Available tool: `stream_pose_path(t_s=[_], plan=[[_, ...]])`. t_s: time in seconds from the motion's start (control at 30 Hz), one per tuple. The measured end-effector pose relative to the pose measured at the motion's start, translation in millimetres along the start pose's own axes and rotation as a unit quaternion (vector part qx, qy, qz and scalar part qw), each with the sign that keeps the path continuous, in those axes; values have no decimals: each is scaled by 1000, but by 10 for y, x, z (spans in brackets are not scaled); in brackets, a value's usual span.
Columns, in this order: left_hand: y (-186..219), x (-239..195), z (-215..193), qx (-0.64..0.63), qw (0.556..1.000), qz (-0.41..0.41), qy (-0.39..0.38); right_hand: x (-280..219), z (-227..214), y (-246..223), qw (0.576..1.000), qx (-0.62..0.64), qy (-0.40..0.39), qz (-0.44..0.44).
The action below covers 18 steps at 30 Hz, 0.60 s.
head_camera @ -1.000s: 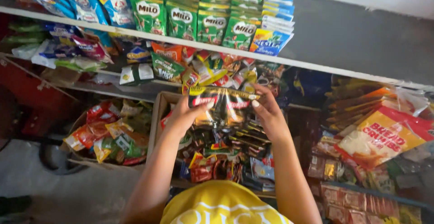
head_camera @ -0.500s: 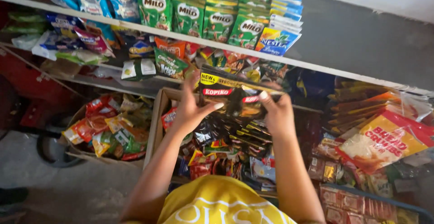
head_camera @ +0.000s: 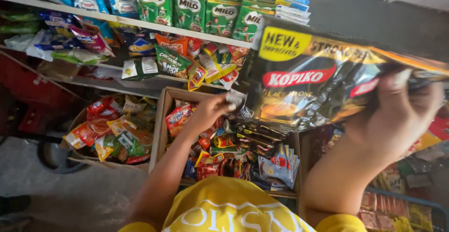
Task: The person organizes various packaged food items, including instant coffee, tea, and snacks, by taking them from a cardboard box and arranging them on store shelves. They handle multiple packets of different brands, such as Nestea and Kopiko, and place them in neat rows.
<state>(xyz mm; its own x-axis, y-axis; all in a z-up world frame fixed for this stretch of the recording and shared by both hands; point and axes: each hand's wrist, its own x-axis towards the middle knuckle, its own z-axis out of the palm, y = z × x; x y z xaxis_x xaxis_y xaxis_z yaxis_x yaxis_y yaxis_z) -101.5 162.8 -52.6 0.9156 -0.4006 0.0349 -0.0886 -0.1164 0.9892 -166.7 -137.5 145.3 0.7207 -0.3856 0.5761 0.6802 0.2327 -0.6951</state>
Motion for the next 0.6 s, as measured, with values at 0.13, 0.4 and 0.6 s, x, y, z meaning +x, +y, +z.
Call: stream_pose_path(t_s=[0.13,0.4,0.6], plan=[[-251,236,29,20,996,-24,86,-108,-145,247,994,-101,11,41],[92,415,120,-207,968,78,118,-183,119,875,963,-69,4,261],[244,210,27,-203,978,32,37,-209,-235,1296,950,-31,13,309]])
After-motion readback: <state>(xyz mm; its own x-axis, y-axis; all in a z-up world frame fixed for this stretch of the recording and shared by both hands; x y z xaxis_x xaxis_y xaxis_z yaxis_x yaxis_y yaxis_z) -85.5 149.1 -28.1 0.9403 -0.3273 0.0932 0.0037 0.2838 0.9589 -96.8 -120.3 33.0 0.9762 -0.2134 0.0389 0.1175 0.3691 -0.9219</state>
